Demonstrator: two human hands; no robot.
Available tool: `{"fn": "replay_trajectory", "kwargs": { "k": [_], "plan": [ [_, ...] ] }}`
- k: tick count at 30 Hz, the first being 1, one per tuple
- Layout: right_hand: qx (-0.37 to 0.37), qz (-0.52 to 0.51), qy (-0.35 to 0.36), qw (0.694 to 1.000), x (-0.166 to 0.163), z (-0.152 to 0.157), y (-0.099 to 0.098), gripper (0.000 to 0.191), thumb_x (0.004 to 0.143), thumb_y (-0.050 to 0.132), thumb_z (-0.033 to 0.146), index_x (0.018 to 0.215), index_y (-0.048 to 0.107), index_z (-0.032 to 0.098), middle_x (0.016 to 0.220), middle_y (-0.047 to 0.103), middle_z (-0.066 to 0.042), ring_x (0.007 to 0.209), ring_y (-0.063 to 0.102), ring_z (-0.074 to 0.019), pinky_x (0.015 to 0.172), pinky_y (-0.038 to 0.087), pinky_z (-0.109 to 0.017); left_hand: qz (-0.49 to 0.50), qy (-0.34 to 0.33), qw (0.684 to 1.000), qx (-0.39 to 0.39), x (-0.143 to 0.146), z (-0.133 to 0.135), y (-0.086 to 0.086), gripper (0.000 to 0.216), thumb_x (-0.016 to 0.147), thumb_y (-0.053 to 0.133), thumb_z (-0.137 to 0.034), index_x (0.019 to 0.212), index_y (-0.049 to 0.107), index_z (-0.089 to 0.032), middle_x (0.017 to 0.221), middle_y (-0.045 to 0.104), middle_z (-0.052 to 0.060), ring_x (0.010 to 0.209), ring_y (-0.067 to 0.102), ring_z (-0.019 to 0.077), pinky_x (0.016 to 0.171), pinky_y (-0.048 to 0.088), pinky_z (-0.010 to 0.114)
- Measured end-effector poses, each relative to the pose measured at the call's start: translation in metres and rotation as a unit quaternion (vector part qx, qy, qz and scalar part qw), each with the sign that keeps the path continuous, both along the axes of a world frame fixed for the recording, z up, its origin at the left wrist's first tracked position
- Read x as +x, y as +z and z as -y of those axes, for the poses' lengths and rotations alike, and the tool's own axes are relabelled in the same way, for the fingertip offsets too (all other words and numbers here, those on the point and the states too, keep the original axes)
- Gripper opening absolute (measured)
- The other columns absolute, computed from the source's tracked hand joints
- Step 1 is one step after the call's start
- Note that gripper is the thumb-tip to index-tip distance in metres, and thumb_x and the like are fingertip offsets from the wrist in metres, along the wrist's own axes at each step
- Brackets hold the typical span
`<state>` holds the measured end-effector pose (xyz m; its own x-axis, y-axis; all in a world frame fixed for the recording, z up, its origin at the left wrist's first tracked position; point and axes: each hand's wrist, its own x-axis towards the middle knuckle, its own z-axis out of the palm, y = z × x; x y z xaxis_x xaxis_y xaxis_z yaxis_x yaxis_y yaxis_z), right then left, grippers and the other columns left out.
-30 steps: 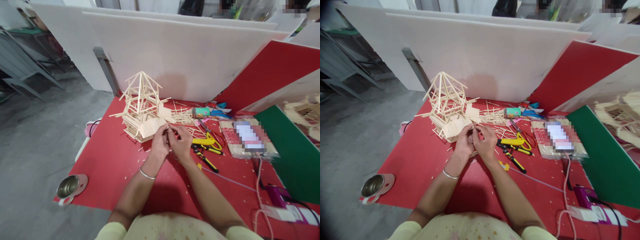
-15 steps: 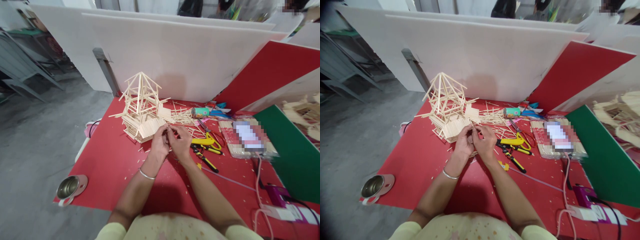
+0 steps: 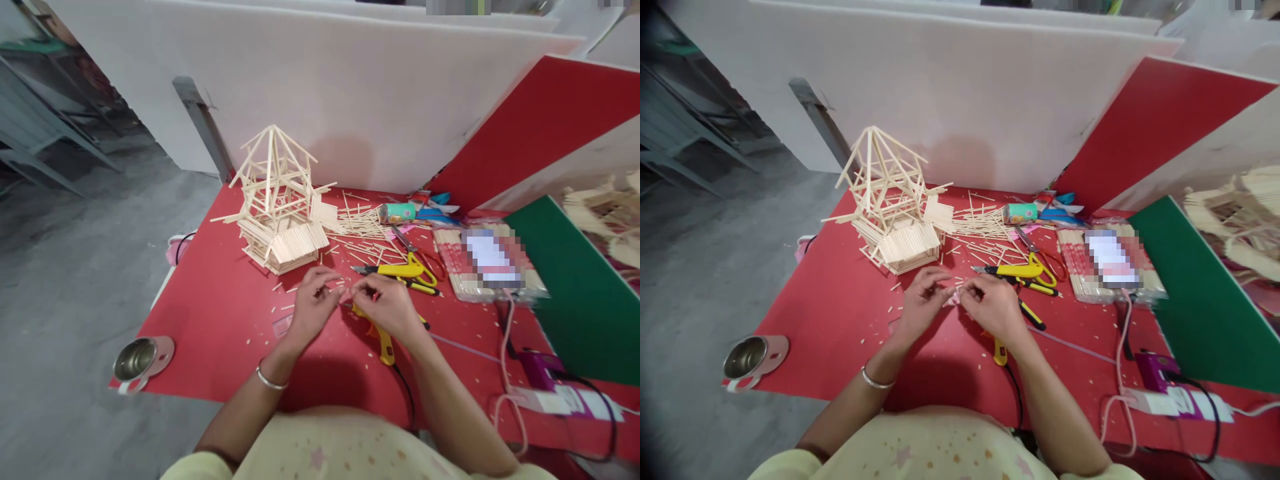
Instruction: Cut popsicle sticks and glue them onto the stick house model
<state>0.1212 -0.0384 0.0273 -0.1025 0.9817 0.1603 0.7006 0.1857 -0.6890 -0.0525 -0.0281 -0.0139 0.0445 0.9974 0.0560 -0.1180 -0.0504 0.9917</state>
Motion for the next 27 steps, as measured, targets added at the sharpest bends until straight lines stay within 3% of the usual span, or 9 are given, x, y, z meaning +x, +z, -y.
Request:
{"fn": "replay_trajectory", "kwargs": {
  "k": [2, 4, 8, 11, 14, 16, 20, 23, 27],
  "plan": [
    [-0.037, 0.010, 0.026, 0.999, 0.001, 0.004, -0.009, 0.012, 0.079, 0.060, 0.022, 0.072, 0.070, 0.020, 0.068, 0.065, 0.002, 0.063, 0.056, -0.0110, 0.062, 0.039, -0.022, -0.066, -0.059, 0.994, 0.071, -0.007, 0.005, -0.006, 0.008, 0.082, 0.075, -0.027, 0.086, 0.078, -0.021, 0.089, 0.072, 0.007, 0.078, 0.065, 0.0159, 0.074, 0.050, 0.029],
    [-0.055, 0.009, 0.037, 0.998, -0.001, 0.006, -0.019, 0.013, 0.079, 0.059, 0.023, 0.072, 0.070, 0.020, 0.068, 0.065, 0.002, 0.063, 0.056, -0.0110, 0.061, 0.038, -0.022, -0.107, -0.088, 0.986, 0.091, -0.012, 0.008, -0.012, 0.008, 0.085, 0.070, -0.025, 0.084, 0.078, -0.021, 0.084, 0.072, 0.006, 0.080, 0.066, 0.0175, 0.076, 0.050, 0.030],
    [-0.091, -0.021, 0.043, 0.995, -0.007, 0.008, -0.034, 0.016, 0.080, 0.058, 0.025, 0.074, 0.071, 0.020, 0.067, 0.066, 0.003, 0.062, 0.057, -0.0108, 0.060, 0.037, -0.021, -0.194, -0.101, 0.972, 0.089, -0.019, 0.015, -0.021, 0.016, 0.081, 0.072, -0.019, 0.097, 0.076, -0.021, 0.087, 0.072, 0.004, 0.073, 0.061, 0.0152, 0.068, 0.048, 0.027],
    [-0.108, -0.030, 0.057, 0.992, -0.012, 0.008, -0.038, 0.016, 0.081, 0.059, 0.026, 0.073, 0.071, 0.021, 0.066, 0.066, 0.003, 0.061, 0.057, -0.0109, 0.059, 0.037, -0.021, -0.222, -0.094, 0.967, 0.078, -0.022, 0.017, -0.024, 0.015, 0.082, 0.068, -0.016, 0.094, 0.075, -0.020, 0.081, 0.070, 0.003, 0.071, 0.060, 0.0145, 0.067, 0.046, 0.026],
    [-0.096, -0.019, 0.079, 0.992, -0.015, 0.003, -0.035, 0.019, 0.086, 0.056, 0.027, 0.083, 0.074, 0.022, 0.079, 0.073, 0.001, 0.070, 0.062, -0.0125, 0.068, 0.042, -0.022, -0.231, -0.079, 0.967, 0.071, -0.031, 0.015, -0.026, 0.012, 0.083, 0.065, -0.018, 0.090, 0.075, -0.020, 0.078, 0.069, 0.003, 0.069, 0.059, 0.0143, 0.065, 0.046, 0.026],
    [-0.084, 0.002, 0.083, 0.993, -0.015, -0.001, -0.030, 0.022, 0.091, 0.054, 0.030, 0.091, 0.075, 0.024, 0.089, 0.076, 0.000, 0.078, 0.066, -0.0141, 0.073, 0.044, -0.023, -0.243, -0.040, 0.967, 0.064, -0.043, 0.010, -0.027, 0.011, 0.083, 0.066, -0.020, 0.088, 0.076, -0.020, 0.079, 0.070, 0.004, 0.068, 0.059, 0.0144, 0.065, 0.046, 0.026],
    [-0.080, 0.099, 0.064, 0.990, -0.016, -0.012, -0.022, 0.024, 0.094, 0.052, 0.033, 0.098, 0.074, 0.025, 0.100, 0.076, -0.002, 0.088, 0.068, -0.0165, 0.078, 0.044, -0.025, -0.232, 0.132, 0.964, 0.008, -0.074, -0.003, -0.037, 0.011, 0.082, 0.067, -0.024, 0.087, 0.075, -0.020, 0.077, 0.070, 0.003, 0.066, 0.059, 0.0141, 0.065, 0.047, 0.027],
    [-0.089, 0.186, 0.078, 0.975, -0.024, -0.018, -0.019, 0.025, 0.096, 0.050, 0.033, 0.098, 0.074, 0.024, 0.102, 0.076, -0.003, 0.091, 0.068, -0.0177, 0.076, 0.042, -0.026, -0.185, 0.242, 0.952, -0.027, -0.088, -0.011, -0.047, 0.016, 0.081, 0.070, -0.029, 0.092, 0.074, -0.019, 0.085, 0.072, 0.004, 0.075, 0.064, 0.0153, 0.072, 0.050, 0.027],
    [-0.102, 0.251, 0.130, 0.954, -0.042, -0.024, -0.019, 0.028, 0.098, 0.047, 0.033, 0.099, 0.073, 0.025, 0.103, 0.075, -0.003, 0.092, 0.067, -0.0184, 0.071, 0.039, -0.027, -0.094, 0.264, 0.959, -0.036, -0.091, -0.015, -0.051, 0.021, 0.083, 0.070, -0.033, 0.098, 0.071, -0.018, 0.081, 0.070, 0.003, 0.070, 0.064, 0.0137, 0.070, 0.053, 0.027]
  ]
}}
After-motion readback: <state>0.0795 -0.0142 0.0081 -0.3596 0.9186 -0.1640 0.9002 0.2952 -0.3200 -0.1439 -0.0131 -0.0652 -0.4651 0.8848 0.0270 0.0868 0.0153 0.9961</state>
